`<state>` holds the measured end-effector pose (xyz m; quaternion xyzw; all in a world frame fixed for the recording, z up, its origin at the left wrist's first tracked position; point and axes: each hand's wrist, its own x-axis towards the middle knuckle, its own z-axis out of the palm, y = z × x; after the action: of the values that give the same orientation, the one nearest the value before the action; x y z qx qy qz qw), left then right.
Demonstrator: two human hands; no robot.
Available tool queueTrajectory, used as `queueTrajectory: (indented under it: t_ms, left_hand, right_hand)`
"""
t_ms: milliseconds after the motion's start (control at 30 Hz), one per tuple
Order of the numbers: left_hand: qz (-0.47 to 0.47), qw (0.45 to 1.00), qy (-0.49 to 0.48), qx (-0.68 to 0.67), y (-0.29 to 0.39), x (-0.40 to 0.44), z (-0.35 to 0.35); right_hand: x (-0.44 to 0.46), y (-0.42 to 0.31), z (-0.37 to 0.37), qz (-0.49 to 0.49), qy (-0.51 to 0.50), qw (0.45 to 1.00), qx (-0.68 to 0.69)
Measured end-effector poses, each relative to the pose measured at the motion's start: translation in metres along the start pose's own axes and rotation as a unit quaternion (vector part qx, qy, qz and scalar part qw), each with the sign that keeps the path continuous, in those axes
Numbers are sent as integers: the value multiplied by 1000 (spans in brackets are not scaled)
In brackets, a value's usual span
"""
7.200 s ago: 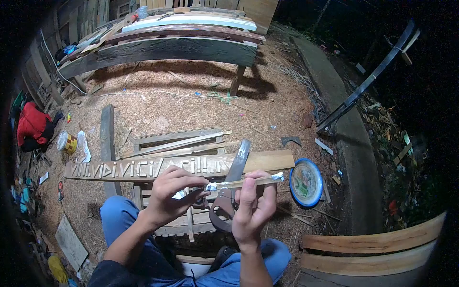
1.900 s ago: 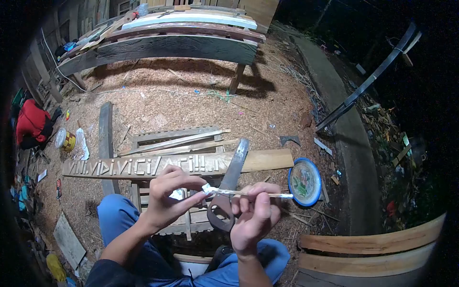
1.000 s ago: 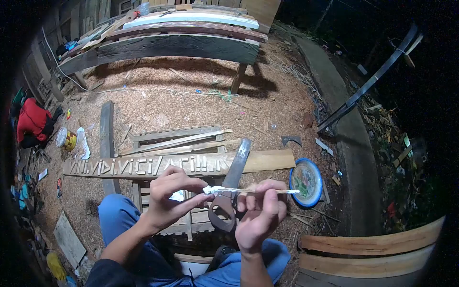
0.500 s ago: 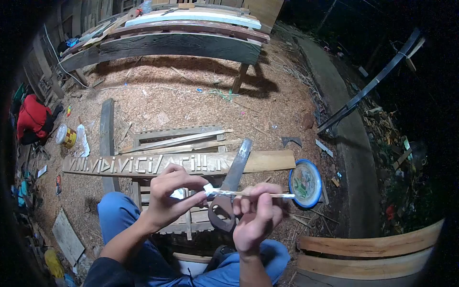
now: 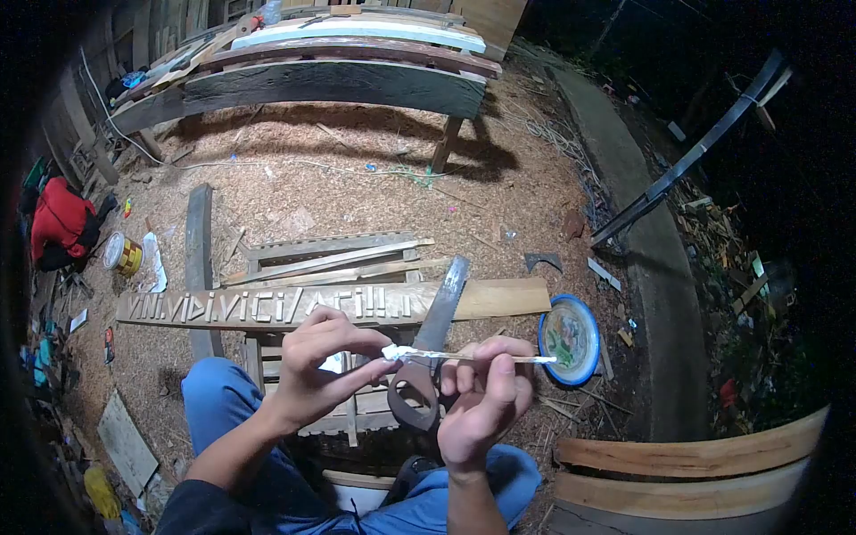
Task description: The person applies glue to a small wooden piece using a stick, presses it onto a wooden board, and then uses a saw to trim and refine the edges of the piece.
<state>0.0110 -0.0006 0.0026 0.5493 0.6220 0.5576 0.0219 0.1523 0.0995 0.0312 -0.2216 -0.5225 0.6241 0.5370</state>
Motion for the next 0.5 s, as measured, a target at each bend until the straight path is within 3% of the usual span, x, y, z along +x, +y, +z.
queueTrajectory:
  t_ms: [500]
  left_hand:
    - [-10,999,22,-29,2,1,-2]
  right_hand:
    - [1,4,1,-2,46,999,4]
